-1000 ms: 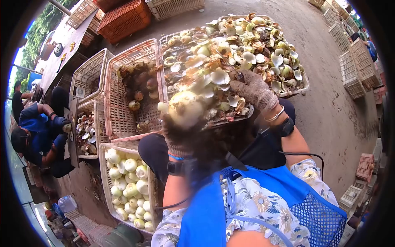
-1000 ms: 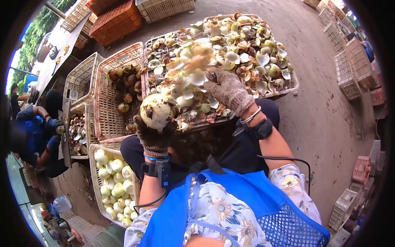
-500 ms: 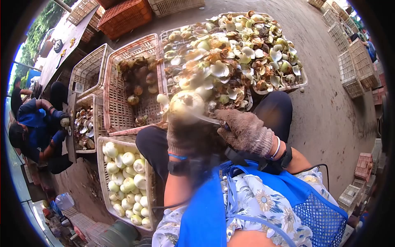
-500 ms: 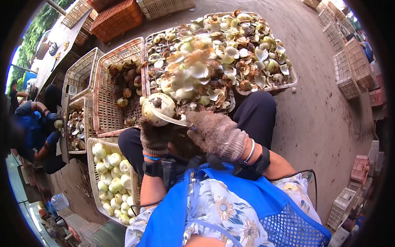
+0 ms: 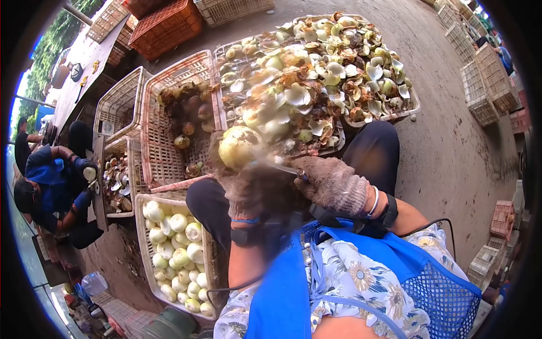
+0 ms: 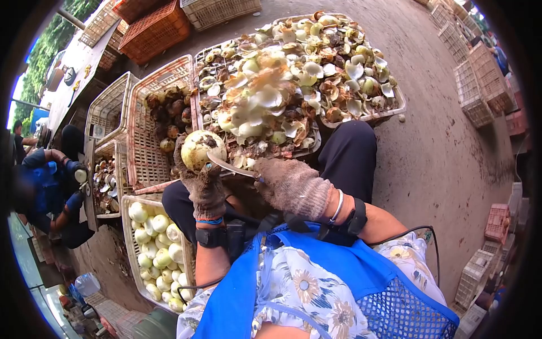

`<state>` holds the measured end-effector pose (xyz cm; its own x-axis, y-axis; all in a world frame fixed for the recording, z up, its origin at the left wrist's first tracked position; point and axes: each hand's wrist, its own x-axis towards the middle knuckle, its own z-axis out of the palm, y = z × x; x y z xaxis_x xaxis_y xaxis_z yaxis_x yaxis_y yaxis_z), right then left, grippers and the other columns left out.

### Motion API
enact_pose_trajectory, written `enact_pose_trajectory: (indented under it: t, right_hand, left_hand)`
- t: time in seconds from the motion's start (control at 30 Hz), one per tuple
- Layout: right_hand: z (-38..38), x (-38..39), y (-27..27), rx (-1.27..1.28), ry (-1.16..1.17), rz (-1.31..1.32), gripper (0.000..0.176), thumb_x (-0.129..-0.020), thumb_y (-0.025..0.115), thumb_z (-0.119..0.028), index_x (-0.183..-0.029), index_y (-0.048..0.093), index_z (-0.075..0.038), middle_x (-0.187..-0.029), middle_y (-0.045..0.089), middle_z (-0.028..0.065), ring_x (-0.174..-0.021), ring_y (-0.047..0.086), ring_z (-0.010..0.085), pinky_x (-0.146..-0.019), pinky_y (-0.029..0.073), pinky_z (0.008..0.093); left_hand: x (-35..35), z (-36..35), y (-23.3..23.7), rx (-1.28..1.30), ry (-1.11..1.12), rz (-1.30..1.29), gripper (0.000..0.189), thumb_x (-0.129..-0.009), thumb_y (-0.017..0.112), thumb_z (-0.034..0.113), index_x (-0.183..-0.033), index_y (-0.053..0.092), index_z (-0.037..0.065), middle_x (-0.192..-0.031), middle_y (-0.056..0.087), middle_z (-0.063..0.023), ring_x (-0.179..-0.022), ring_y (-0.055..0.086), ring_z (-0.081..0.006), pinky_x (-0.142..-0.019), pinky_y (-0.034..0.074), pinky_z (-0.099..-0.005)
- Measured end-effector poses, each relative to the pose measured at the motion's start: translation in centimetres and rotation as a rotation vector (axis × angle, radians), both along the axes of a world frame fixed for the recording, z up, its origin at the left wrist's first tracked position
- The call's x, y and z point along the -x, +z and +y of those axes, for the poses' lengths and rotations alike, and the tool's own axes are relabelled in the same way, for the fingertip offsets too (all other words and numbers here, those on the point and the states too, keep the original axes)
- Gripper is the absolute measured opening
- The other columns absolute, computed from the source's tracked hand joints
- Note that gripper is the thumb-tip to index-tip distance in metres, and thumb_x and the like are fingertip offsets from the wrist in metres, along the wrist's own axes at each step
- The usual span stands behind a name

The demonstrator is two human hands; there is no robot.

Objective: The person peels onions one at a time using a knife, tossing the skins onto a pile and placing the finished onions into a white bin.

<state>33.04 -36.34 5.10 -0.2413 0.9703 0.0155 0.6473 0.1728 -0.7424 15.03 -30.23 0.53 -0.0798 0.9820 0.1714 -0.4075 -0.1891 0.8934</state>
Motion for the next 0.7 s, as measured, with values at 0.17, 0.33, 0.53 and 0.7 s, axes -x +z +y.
enact_pose_trajectory:
  t: [0.17, 0.33, 0.53, 0.7]
  right_hand:
    - [1.9, -0.9, -1.9, 0.085, 0.084, -0.199, 0.024, -0.080, 0.060, -0.017, -0.100, 0.059, -0.004, -0.092, 0.064, 0.0193, -0.088, 0.064, 0.0382, -0.074, 0.051, 0.0472]
    - [4.6, -3.5, -3.0, -0.380, 0.144, -0.497, 0.015, -0.086, 0.052, -0.018, -0.095, 0.052, -0.007, -0.082, 0.060, 0.0117, -0.075, 0.063, 0.0316, -0.064, 0.051, 0.0456]
    - [3.8, -4.1, -6.5, 0.040, 0.288, 0.082, 0.017, -0.080, 0.062, -0.016, -0.093, 0.063, -0.004, -0.085, 0.066, 0.0136, -0.078, 0.066, 0.0253, -0.066, 0.053, 0.0362]
    - [2.3, -3.6, -4.6, 0.802, 0.210, 0.573, 0.023, -0.080, 0.070, -0.019, -0.098, 0.068, -0.005, -0.080, 0.066, 0.0040, -0.078, 0.059, 0.0112, -0.072, 0.050, 0.0292]
  left_hand:
    - [0.4, -0.4, 1.6, 0.128, -0.047, 0.042, 0.084, -0.069, 0.081, 0.021, -0.139, 0.036, 0.009, -0.128, 0.049, -0.0087, -0.114, 0.053, -0.0243, -0.095, 0.050, -0.0385]
    - [2.2, -1.1, -0.7, 0.314, -0.307, -0.157, 0.070, -0.072, 0.074, 0.012, -0.134, 0.042, 0.006, -0.120, 0.055, -0.0121, -0.109, 0.057, -0.0275, -0.092, 0.052, -0.0427]
    - [2.0, -2.2, -1.5, 0.673, -0.446, -0.532, 0.058, -0.078, 0.069, 0.022, -0.127, 0.048, 0.002, -0.118, 0.058, -0.0163, -0.107, 0.058, -0.0337, -0.092, 0.050, -0.0482]
    - [1.3, -0.8, -3.0, 0.668, -0.556, -0.908, 0.056, -0.083, 0.066, 0.031, -0.128, 0.048, 0.003, -0.122, 0.057, -0.0172, -0.111, 0.057, -0.0336, -0.093, 0.049, -0.0474]
